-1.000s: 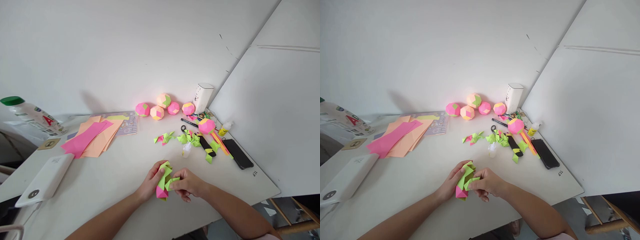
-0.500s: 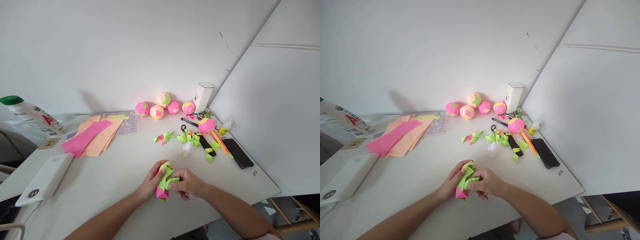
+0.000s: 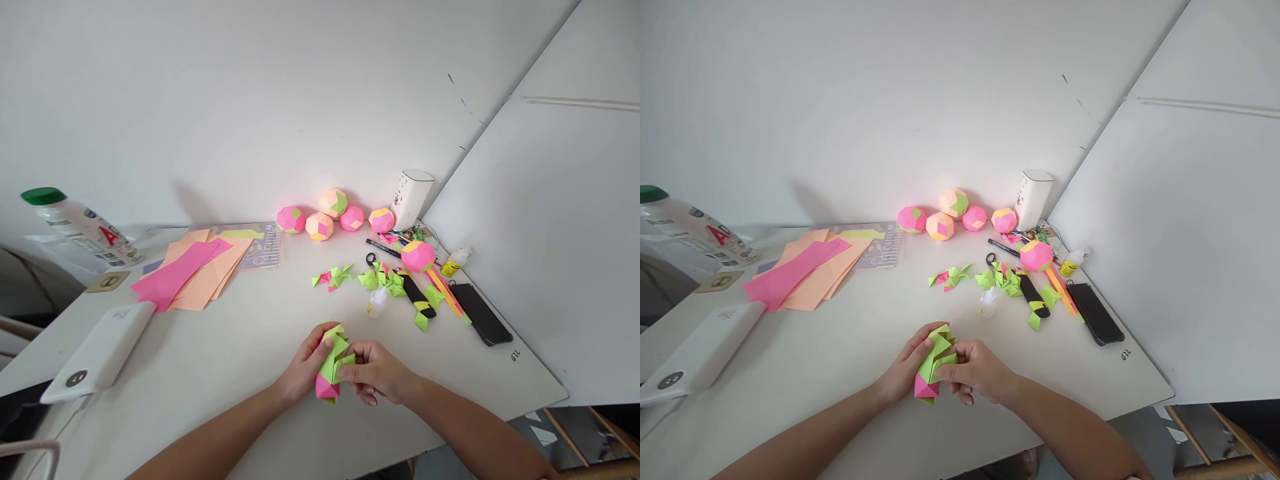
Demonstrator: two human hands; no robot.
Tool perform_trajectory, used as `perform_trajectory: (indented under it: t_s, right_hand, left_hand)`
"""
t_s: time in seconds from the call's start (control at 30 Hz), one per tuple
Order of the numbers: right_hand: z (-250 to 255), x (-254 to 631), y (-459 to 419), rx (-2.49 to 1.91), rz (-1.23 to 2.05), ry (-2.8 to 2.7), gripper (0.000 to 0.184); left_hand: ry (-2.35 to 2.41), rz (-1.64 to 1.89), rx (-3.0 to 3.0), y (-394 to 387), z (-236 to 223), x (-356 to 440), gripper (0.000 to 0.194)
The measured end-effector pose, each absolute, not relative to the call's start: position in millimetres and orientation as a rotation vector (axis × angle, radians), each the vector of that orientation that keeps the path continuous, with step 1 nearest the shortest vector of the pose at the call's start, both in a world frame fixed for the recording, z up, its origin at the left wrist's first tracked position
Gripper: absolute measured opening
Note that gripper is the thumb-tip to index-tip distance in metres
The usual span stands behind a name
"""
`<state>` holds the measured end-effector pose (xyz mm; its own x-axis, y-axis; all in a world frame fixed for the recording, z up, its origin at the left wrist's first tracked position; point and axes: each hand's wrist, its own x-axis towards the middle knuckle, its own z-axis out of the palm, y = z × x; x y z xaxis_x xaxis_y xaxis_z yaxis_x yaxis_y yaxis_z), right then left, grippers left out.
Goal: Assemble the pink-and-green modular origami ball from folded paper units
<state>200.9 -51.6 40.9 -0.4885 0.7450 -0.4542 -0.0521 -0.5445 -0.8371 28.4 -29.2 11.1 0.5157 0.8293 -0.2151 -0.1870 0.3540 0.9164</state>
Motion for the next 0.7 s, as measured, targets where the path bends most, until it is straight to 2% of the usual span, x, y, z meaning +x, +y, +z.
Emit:
perform_trajectory:
  t_s: [0.23, 0.7]
  right_hand:
    - [34.6, 198.1, -53.7, -1.180, 1.976, -1.118, 0.031]
    - [35.1, 197.0, -53.0, -1.161, 1.981, -1.043, 0.034]
  left_hand:
    - [0.753, 0.749, 0.977, -29.3, 11.8, 29.0, 0.047]
    - [0.771, 0.701, 1.097, -30.8, 12.7, 28.2, 0.050]
